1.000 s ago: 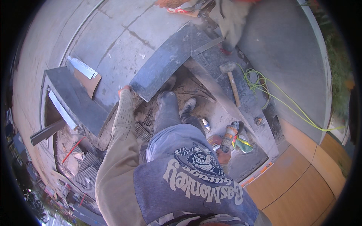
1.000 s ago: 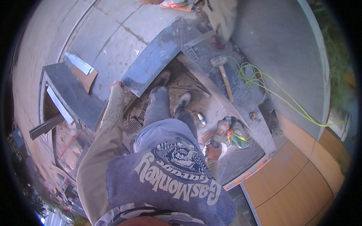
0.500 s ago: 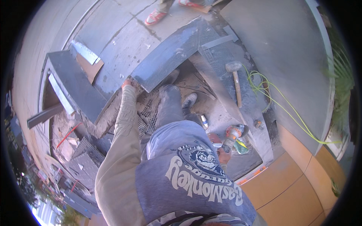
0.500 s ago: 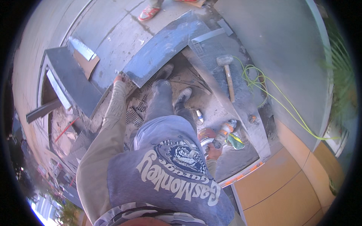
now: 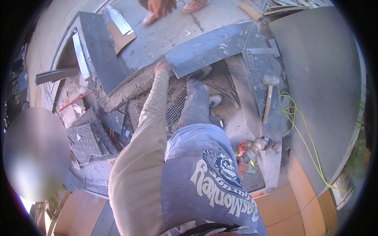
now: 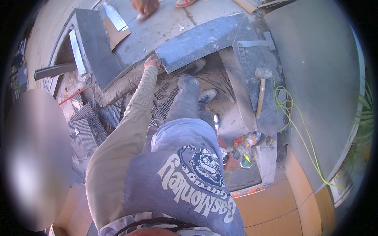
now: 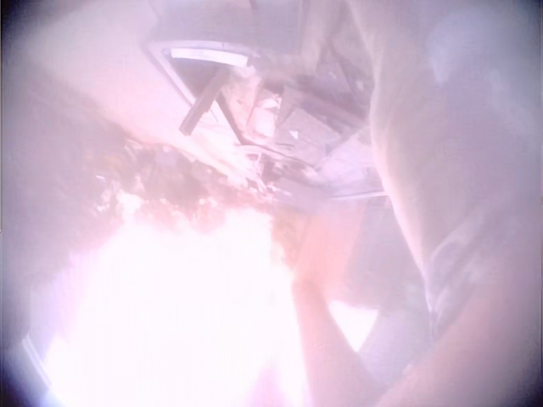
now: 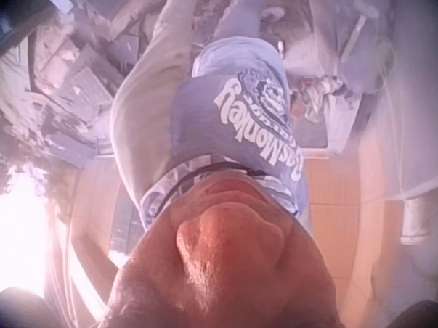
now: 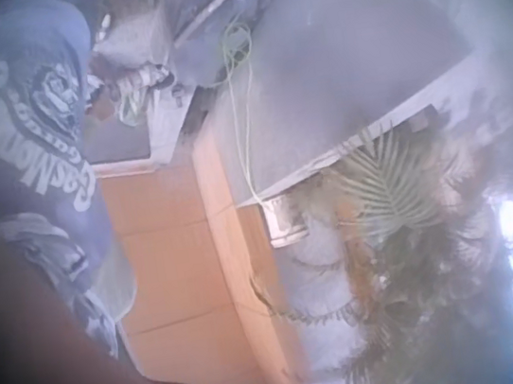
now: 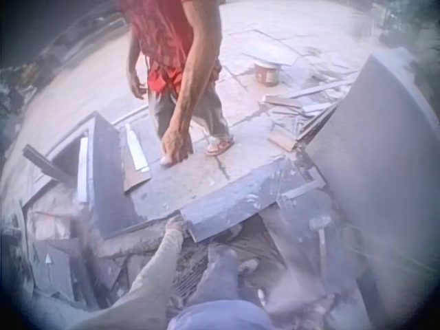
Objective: The person uses an angle grinder to cut a dark stone tile on a workbench. They reposition the tile and use a spirit level to check alignment before continuing to cut. Another person is present nearby.
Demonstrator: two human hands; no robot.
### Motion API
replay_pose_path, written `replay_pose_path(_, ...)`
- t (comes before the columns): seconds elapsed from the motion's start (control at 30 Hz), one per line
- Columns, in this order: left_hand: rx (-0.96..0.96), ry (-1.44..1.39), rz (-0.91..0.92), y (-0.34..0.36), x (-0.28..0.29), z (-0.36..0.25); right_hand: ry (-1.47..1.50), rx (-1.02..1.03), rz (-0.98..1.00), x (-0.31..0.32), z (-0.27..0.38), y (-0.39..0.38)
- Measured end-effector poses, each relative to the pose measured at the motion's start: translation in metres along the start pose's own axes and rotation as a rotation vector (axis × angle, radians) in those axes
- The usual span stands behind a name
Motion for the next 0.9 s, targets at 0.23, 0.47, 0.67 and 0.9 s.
replay_pose_path(0.23,0.293,-0.23,-0.085,-0.001,-0.009,-0.012,0.252,-0.211,0.059,-0.002,0.007,0.004)
replay_pose_path(0.47,0.292,-0.33,0.164,0.015,-0.013,0.002,0.264,-0.185,0.032,-0.005,0.021,-0.005)
replay_pose_path(0.67,0.495,-0.486,0.012,0.011,-0.015,0.002,0.308,-0.196,0.036,-0.006,0.003,0.01)
replay_pose_path(0.9,0.404,-0.279,-0.075,-0.001,-0.002,-0.008,0.342,-0.148,0.065,-0.003,0.011,0.011)
Point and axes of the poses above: each hand's wrist, its own y-axis towards the middle knuckle, its own x-axis out of the back of the hand, z = x × y, the point moved 4 cm from there along y, towards the middle knuckle, and after that the axes turned 7 degrees about -x, right-handed, at the moved point
